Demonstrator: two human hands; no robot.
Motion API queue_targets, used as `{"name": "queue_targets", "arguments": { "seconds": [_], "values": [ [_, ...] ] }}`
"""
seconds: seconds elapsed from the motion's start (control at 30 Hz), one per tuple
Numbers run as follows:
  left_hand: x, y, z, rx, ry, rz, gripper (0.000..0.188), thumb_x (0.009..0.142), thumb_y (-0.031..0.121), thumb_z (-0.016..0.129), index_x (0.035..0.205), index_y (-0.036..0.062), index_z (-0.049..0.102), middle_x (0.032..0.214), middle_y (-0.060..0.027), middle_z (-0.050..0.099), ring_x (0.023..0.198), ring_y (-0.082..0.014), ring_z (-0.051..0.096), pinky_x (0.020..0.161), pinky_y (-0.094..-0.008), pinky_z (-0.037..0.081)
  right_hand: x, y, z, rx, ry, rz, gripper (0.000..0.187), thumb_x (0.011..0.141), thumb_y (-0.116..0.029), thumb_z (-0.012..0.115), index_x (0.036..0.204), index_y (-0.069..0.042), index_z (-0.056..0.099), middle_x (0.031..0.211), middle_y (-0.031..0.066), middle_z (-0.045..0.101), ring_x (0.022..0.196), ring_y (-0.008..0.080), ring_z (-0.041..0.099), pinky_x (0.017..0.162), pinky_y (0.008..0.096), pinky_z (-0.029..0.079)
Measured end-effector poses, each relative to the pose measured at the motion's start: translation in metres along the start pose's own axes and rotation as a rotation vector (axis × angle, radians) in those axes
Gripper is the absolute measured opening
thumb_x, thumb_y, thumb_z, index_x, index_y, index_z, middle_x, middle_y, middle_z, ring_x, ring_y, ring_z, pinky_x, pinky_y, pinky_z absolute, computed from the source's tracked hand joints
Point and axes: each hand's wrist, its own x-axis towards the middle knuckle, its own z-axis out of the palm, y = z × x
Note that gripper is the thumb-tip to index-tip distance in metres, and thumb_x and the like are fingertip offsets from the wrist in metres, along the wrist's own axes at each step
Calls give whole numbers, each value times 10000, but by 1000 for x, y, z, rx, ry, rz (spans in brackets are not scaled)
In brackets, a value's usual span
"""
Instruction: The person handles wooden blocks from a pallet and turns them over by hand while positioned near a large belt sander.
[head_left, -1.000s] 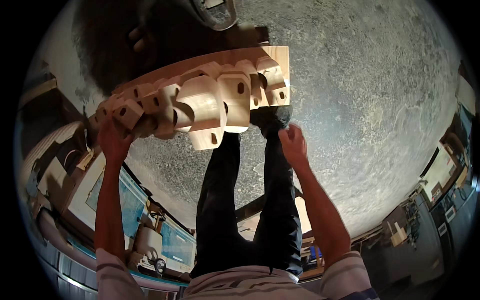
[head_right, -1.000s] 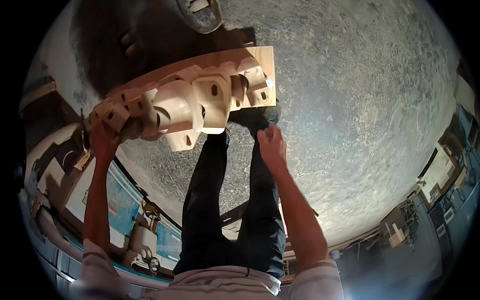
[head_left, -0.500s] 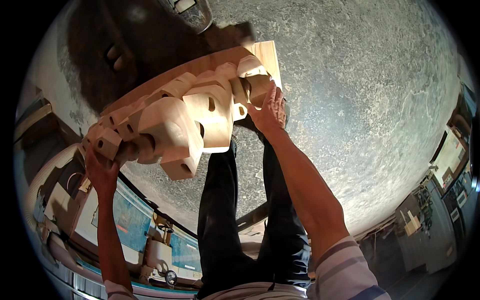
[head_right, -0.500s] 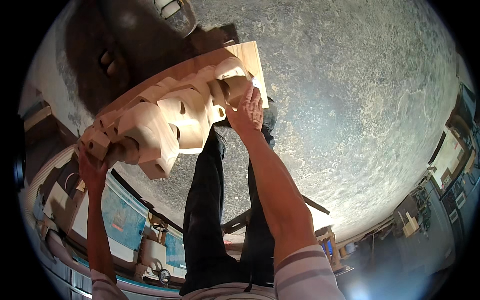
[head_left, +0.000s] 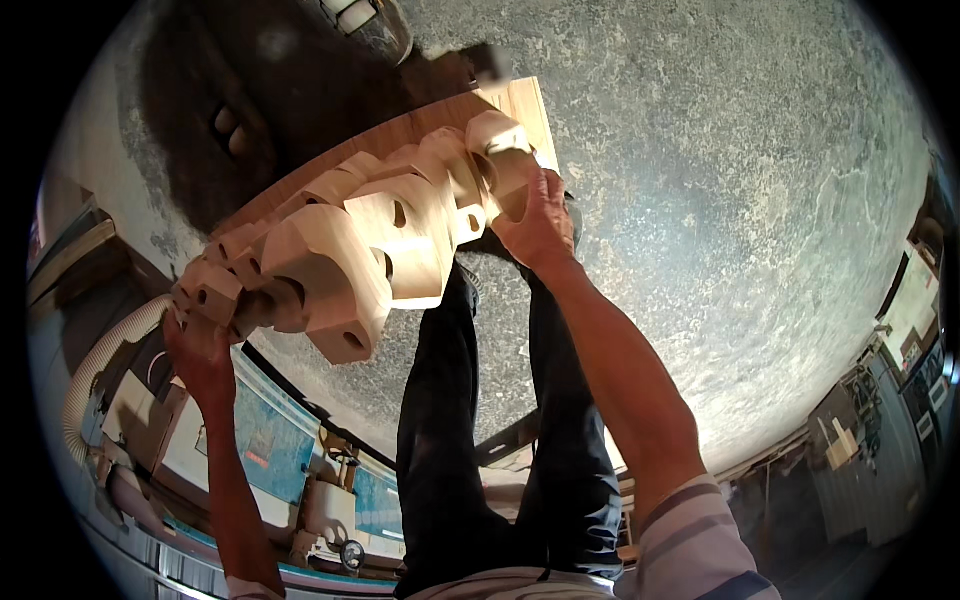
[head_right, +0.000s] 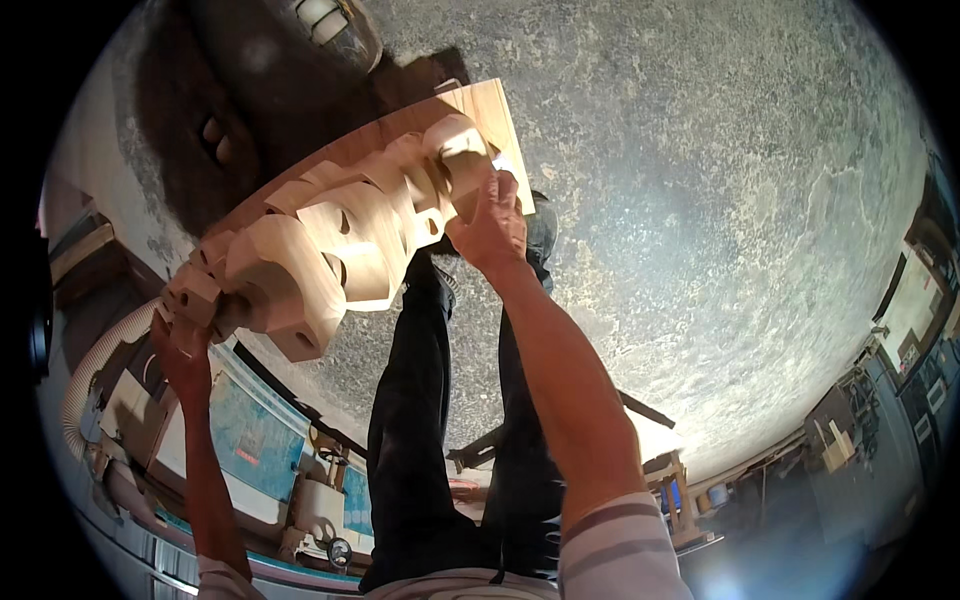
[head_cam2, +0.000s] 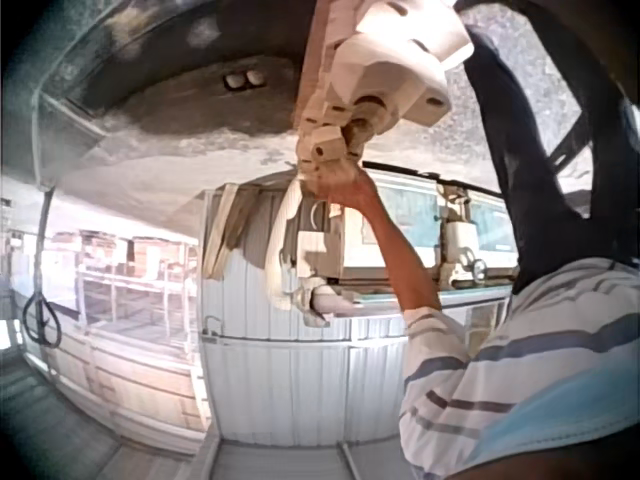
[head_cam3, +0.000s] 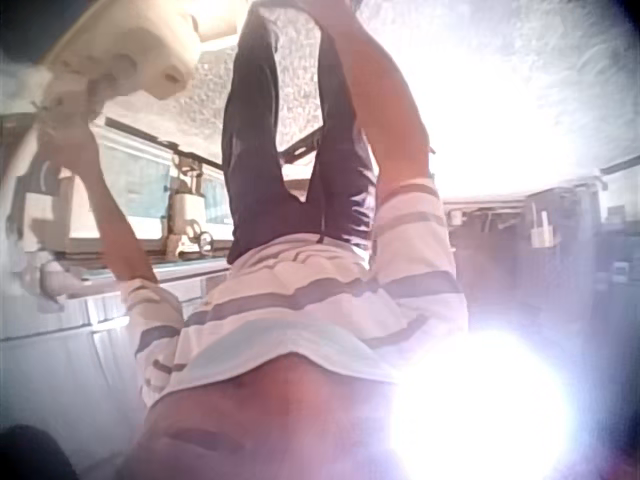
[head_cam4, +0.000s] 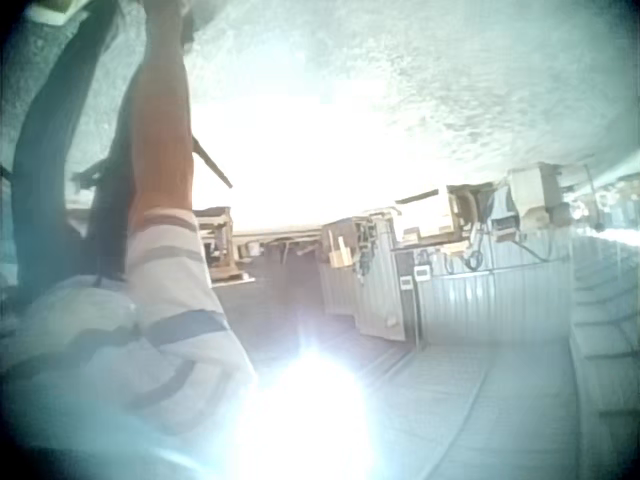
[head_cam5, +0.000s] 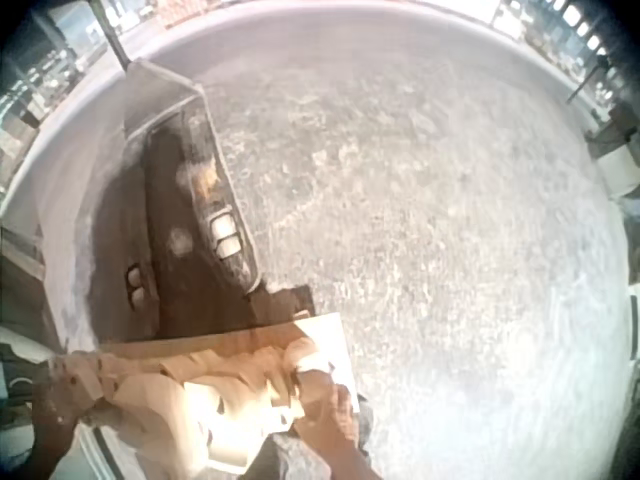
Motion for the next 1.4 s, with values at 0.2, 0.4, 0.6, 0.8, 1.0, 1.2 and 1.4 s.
{"name": "queue_targets", "arguments": {
  "seconds": [0.2,0.4,0.6,0.8,1.0,1.2,1.4],
  "values": [
    [-66,130,-30,-346,-84,-42,637,856,21,655,1421,8,362,1419,-172,431,1320,-290,416,1117,-410,313,-104,-5,-42,599,5,133,774,744,-174,725,1399,0,353,1312,219,424,1192,362,503,968,428,461],
    [-153,215,-39,-1201,-706,-520,771,807,93,714,1437,-9,281,1368,-128,448,1287,-235,445,1077,-378,346,-259,-66,-103,647,-195,140,891,686,-111,768,1428,-10,286,1296,186,425,1180,277,492,971,350,424],
    [-162,202,-76,-1136,-722,-742,589,807,110,736,1302,-21,444,1202,-124,574,1082,-207,588,892,-352,498,-281,-136,-91,512,-406,-93,1013,629,-198,832,1457,-22,276,1382,260,410,1250,411,483,1005,417,457],
    [-142,132,-66,-978,-318,-591,522,810,115,758,1246,-24,507,1168,-118,604,1032,-200,603,859,-347,516,-288,-159,-56,518,-586,-153,878,761,-201,785,1428,38,267,1379,252,443,1218,360,516,1001,402,448],
    [-53,87,-18,-688,-255,-467,622,796,192,767,1291,-25,459,1240,-169,552,1154,-251,530,992,-373,421,-285,-123,-49,529,-593,58,616,857,-173,716,1362,13,416,1199,181,619,1053,274,643,906,349,508],
    [-23,73,45,-252,-235,-271,748,752,303,794,1312,-44,440,1314,-246,484,1233,-384,468,1047,-428,368,-239,-51,-36,561,-291,387,420,941,-140,613,1304,28,486,1069,114,676,911,146,638,788,285,515],
    [-18,82,44,-577,-186,-250,883,744,197,806,1433,-24,300,1392,-241,419,1279,-358,444,1080,-423,351,-134,30,-19,680,-62,490,464,929,-212,614,1293,50,495,1013,90,663,834,136,632,708,259,508]
  ]
}}
